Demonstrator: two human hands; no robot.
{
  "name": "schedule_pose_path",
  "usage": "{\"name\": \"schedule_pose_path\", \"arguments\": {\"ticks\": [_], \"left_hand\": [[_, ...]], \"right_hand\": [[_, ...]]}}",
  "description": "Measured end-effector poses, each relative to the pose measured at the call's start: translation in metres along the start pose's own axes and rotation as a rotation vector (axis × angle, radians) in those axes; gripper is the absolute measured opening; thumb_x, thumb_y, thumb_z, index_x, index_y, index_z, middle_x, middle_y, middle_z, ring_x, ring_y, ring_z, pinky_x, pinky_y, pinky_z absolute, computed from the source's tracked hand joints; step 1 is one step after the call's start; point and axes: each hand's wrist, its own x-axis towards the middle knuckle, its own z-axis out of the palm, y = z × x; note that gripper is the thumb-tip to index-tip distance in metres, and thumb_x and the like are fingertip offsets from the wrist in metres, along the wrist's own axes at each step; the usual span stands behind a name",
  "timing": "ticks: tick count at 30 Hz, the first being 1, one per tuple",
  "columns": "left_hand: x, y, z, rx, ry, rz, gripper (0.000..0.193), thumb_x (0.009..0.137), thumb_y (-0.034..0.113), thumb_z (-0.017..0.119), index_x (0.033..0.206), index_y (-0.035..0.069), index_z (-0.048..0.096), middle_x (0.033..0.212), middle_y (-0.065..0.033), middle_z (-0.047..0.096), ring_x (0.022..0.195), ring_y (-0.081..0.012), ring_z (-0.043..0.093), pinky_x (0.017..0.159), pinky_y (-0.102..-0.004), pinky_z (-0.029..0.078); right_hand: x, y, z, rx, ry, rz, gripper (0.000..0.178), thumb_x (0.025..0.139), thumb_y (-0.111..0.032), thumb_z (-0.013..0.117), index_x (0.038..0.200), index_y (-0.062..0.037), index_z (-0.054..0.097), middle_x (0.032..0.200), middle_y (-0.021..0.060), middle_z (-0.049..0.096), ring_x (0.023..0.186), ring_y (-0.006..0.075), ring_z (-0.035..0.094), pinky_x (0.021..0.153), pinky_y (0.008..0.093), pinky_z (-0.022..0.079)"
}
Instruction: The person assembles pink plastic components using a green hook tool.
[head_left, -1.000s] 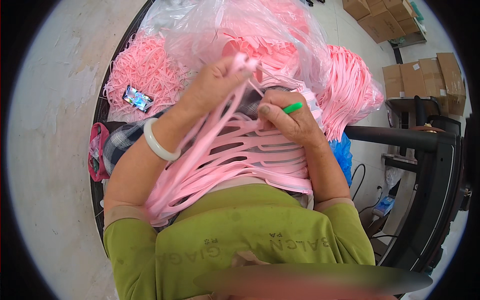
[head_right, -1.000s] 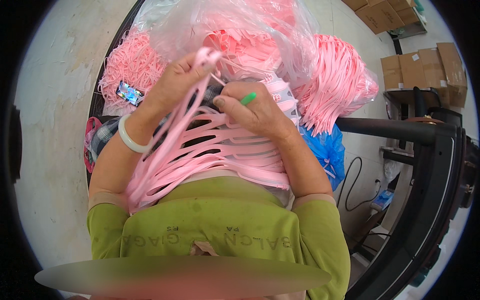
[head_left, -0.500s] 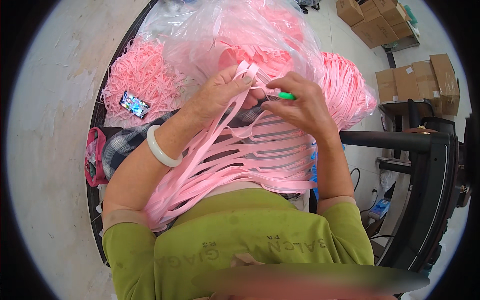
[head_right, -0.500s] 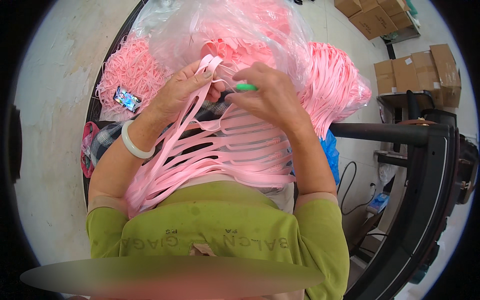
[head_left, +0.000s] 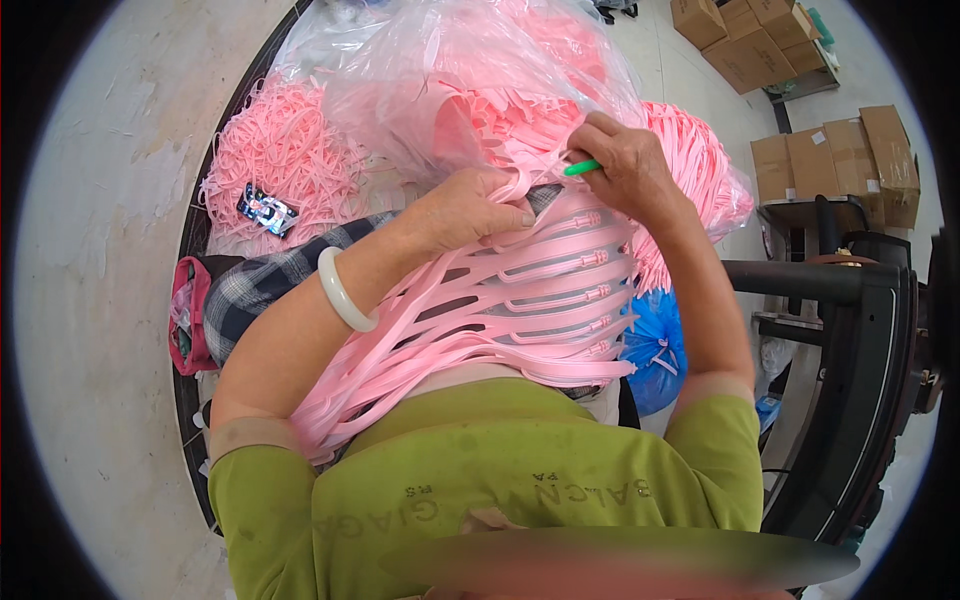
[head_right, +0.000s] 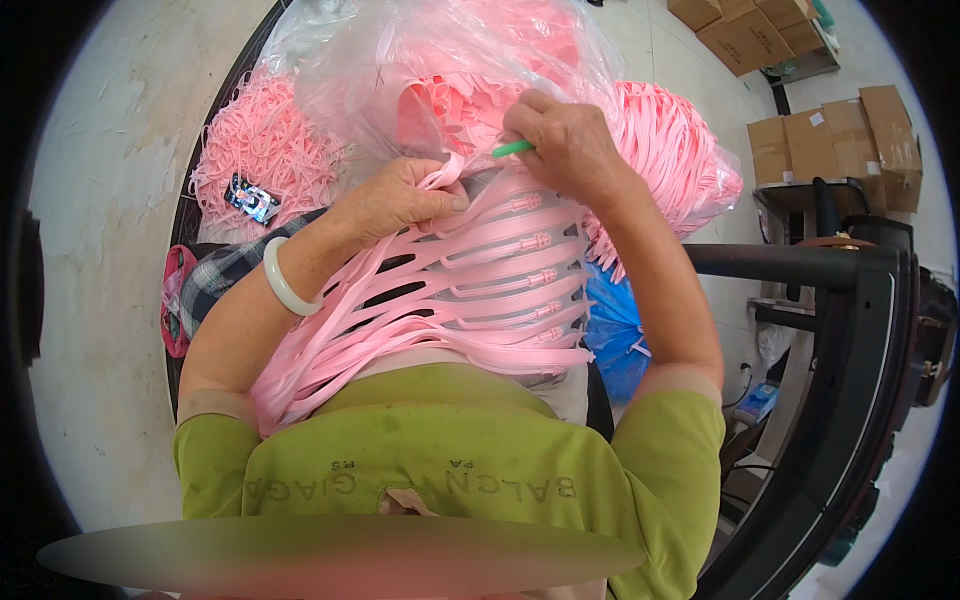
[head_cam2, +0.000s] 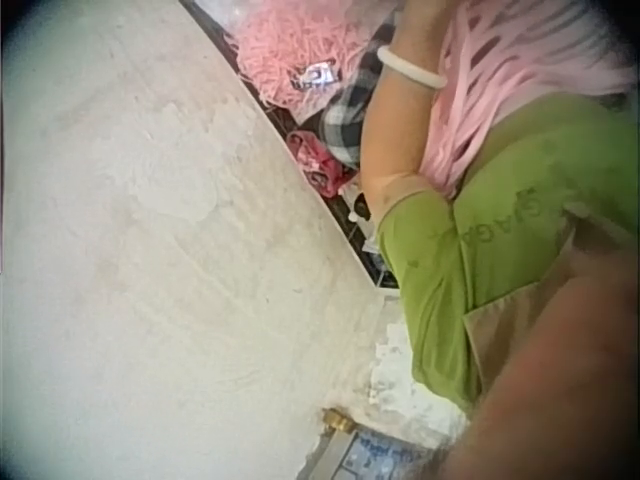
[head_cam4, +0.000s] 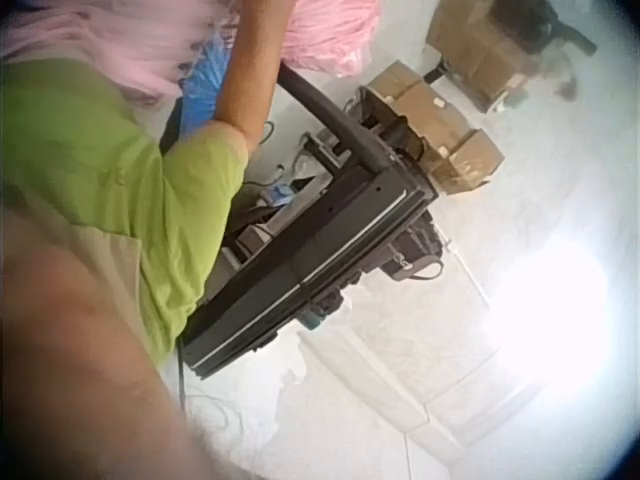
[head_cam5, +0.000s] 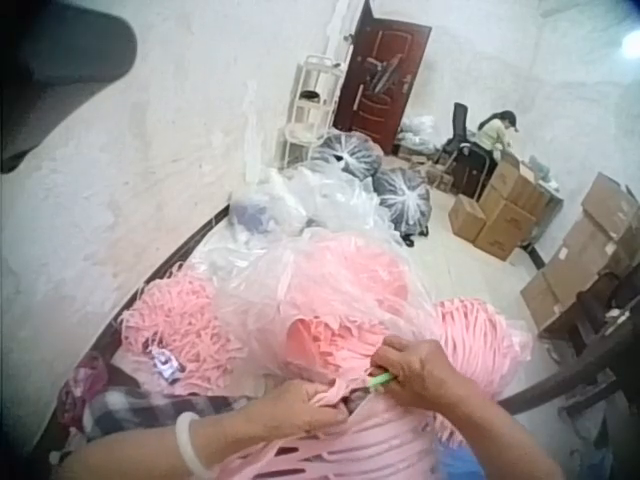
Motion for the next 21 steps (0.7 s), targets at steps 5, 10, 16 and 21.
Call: {"name": "schedule_pose_path", "arguments": {"ticks": [5,10,16,21], "left_hand": [[0.0,0.004,0.0,-0.073,-0.171,-0.069,0.015,0.077,0.018,0.067,0.081,0.006,0.06,0.064,0.0017,0.052,0.054,-0.0058,0.047,0.049,-0.0189,0.038],[0.002,-0.008,-0.014,-0.212,-0.052,-0.064,0.017,0.079,0.021,0.066,0.082,0.005,0.06,0.066,0.0021,0.053,0.054,-0.0057,0.047,0.049,-0.0173,0.038],[0.007,-0.023,-0.042,-0.217,0.088,-0.296,0.027,0.081,0.025,0.063,0.1,0.006,0.056,0.086,-0.0028,0.058,0.07,-0.009,0.054,0.062,-0.0205,0.046],[0.0,-0.025,-0.041,-0.011,-0.203,-0.229,0.032,0.075,0.026,0.067,0.095,0.003,0.058,0.083,-0.0051,0.057,0.075,-0.0109,0.053,0.065,-0.0255,0.045]], "right_hand": [[0.0,0.046,0.007,-0.267,0.127,-0.094,0.016,0.07,-0.011,0.062,0.083,-0.0112,0.054,0.08,0.0049,0.055,0.061,0.0273,0.058,0.051,0.0359,0.046],[-0.015,0.061,-0.001,0.047,0.125,0.33,0.016,0.079,-0.011,0.059,0.094,-0.0105,0.06,0.077,0.0048,0.058,0.067,0.0205,0.06,0.058,0.0315,0.047],[-0.016,0.009,-0.014,1.079,0.539,0.565,0.044,0.094,-0.034,0.037,0.089,0.0015,0.062,0.071,0.0037,0.058,0.054,0.0078,0.043,0.049,0.0213,0.034],[-0.017,-0.049,-0.004,1.321,0.139,0.647,0.042,0.093,-0.034,0.036,0.087,-0.0004,0.061,0.071,0.0044,0.058,0.059,0.0097,0.052,0.048,0.0218,0.039]]}}
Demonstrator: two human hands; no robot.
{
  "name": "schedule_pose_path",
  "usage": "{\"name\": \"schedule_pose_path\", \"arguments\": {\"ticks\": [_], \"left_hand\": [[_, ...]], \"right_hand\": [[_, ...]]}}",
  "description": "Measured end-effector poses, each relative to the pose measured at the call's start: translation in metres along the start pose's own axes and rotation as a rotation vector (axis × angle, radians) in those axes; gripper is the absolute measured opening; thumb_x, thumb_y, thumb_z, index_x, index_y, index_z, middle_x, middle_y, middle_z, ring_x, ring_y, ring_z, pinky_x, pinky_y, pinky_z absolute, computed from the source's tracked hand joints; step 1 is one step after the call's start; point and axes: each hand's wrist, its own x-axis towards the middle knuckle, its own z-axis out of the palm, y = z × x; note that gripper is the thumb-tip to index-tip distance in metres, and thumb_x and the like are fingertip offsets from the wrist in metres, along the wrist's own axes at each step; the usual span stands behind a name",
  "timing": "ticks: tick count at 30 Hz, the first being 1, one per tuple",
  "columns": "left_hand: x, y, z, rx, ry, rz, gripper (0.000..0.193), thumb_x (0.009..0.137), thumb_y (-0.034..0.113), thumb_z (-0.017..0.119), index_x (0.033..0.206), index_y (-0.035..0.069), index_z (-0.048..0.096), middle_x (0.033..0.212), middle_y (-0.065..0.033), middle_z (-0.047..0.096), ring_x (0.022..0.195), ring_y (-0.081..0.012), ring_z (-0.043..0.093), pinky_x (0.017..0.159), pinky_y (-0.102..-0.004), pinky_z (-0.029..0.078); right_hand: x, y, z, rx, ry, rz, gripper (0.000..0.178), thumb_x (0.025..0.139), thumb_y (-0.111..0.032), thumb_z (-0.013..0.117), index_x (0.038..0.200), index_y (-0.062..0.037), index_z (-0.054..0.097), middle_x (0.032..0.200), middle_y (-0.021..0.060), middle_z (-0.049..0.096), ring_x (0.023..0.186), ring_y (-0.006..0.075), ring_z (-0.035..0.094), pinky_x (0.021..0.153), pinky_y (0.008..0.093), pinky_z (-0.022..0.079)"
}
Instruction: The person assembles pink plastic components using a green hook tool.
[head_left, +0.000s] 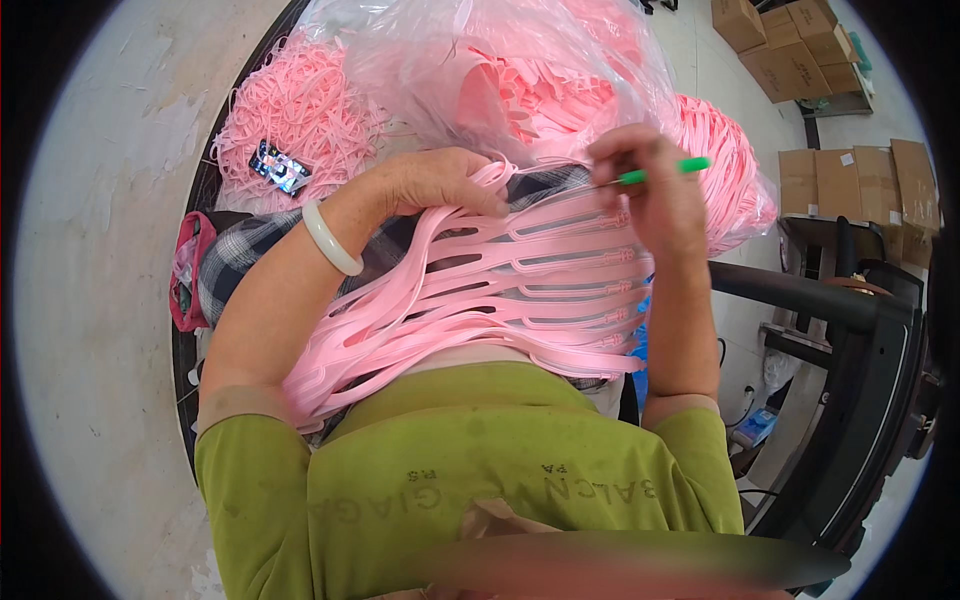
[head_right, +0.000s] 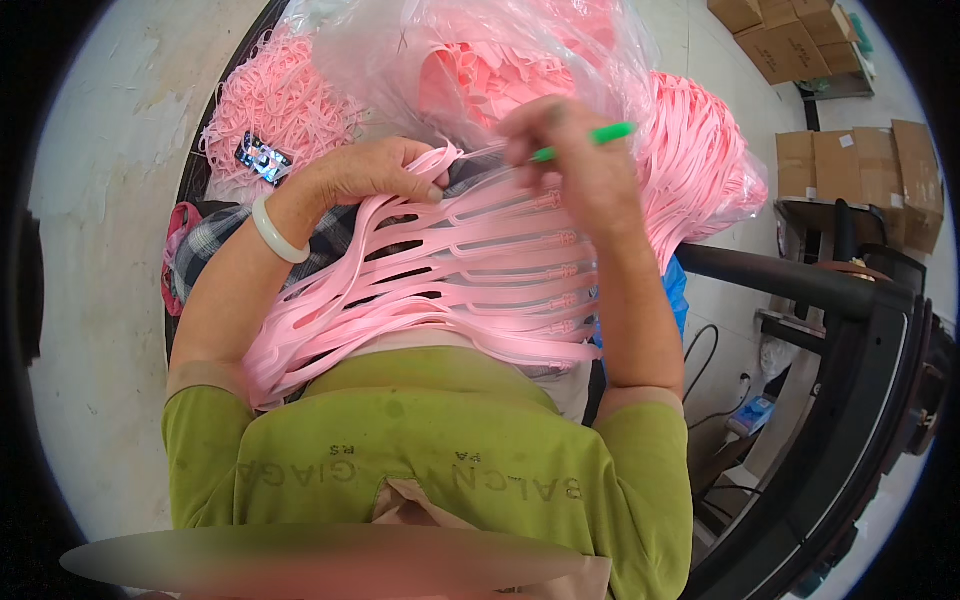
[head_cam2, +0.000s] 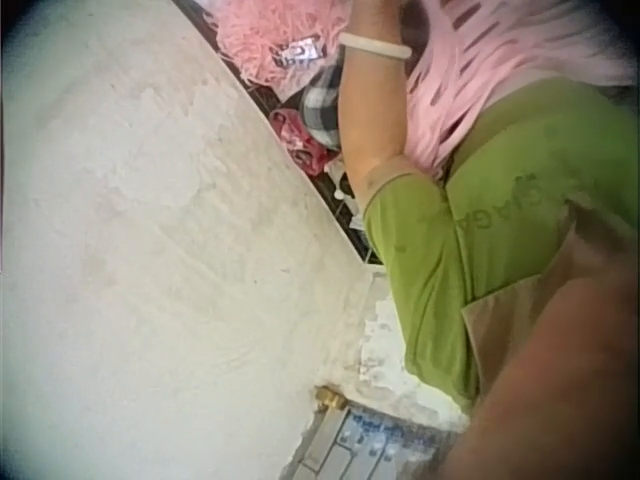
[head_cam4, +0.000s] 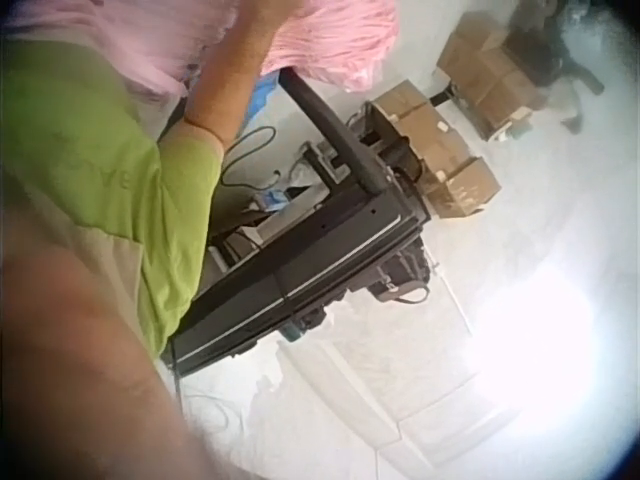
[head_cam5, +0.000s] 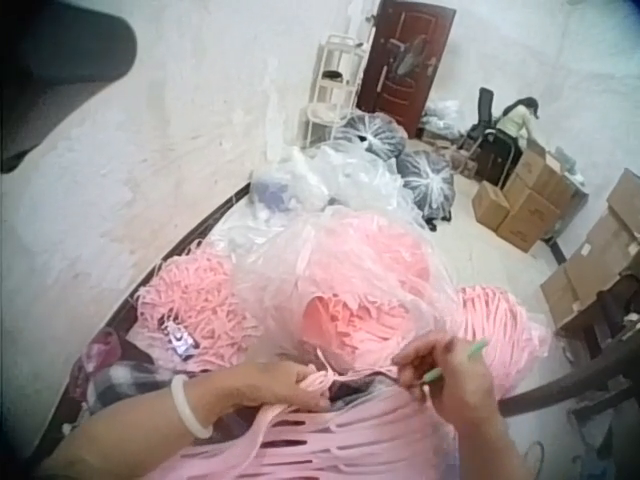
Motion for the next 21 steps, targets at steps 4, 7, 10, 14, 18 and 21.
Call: {"name": "schedule_pose_path", "arguments": {"ticks": [4,7,10,14,18,21], "left_hand": [[-0.008,0.003,0.004,0.223,0.008,0.082,0.027,0.072,0.02,0.066,0.09,0.003,0.058,0.08,-0.0028,0.057,0.072,-0.0117,0.052,0.066,-0.0234,0.043],[-0.013,0.005,0.001,0.316,0.075,0.102,0.022,0.072,0.018,0.064,0.088,0.003,0.058,0.078,-0.0006,0.056,0.071,-0.0106,0.051,0.066,-0.0227,0.042],[-0.016,0.007,-0.003,0.307,0.173,0.099,0.019,0.073,0.016,0.064,0.085,0.004,0.057,0.076,0.0009,0.055,0.071,-0.0092,0.05,0.066,-0.0219,0.041],[-0.021,0.015,0.001,0.309,0.169,0.103,0.021,0.072,0.018,0.065,0.087,0.005,0.059,0.076,0.0004,0.056,0.07,-0.0091,0.05,0.066,-0.0225,0.041],[-0.016,0.007,0.005,0.318,0.167,0.171,0.025,0.072,0.021,0.067,0.09,0.005,0.06,0.077,0.0,0.058,0.07,-0.0097,0.052,0.067,-0.023,0.042],[-0.014,0.006,0.006,0.558,0.225,0.139,0.032,0.072,0.024,0.069,0.095,0.004,0.061,0.08,-0.0006,0.059,0.073,-0.0102,0.053,0.068,-0.024,0.042]], "right_hand": [[-0.002,0.013,0.023,-0.135,-0.101,0.021,0.028,0.089,-0.023,0.049,0.09,0.0016,0.061,0.075,0.0053,0.06,0.064,0.01,0.055,0.058,0.0226,0.044],[-0.002,0.013,0.022,-0.152,-0.122,0.037,0.026,0.088,-0.021,0.051,0.092,0.0022,0.062,0.075,0.0048,0.06,0.065,0.0098,0.054,0.06,0.0226,0.044],[-0.001,0.013,0.02,-0.147,-0.12,0.067,0.027,0.089,-0.023,0.051,0.093,0.0021,0.061,0.076,0.005,0.06,0.067,0.0108,0.056,0.061,0.0226,0.045],[0.0,0.012,0.019,-0.252,-0.162,0.079,0.025,0.089,-0.021,0.051,0.094,0.0018,0.06,0.077,0.0055,0.059,0.07,0.0119,0.058,0.064,0.0228,0.047],[0.0,0.011,0.02,-0.232,-0.142,0.102,0.019,0.085,-0.015,0.055,0.094,0.0014,0.059,0.078,0.0051,0.06,0.072,0.0111,0.058,0.066,0.022,0.047],[0.002,0.013,0.015,-0.397,-0.18,-0.019,0.016,0.08,-0.007,0.06,0.093,0.0014,0.059,0.079,0.0046,0.06,0.074,0.0109,0.058,0.069,0.0219,0.047]]}}
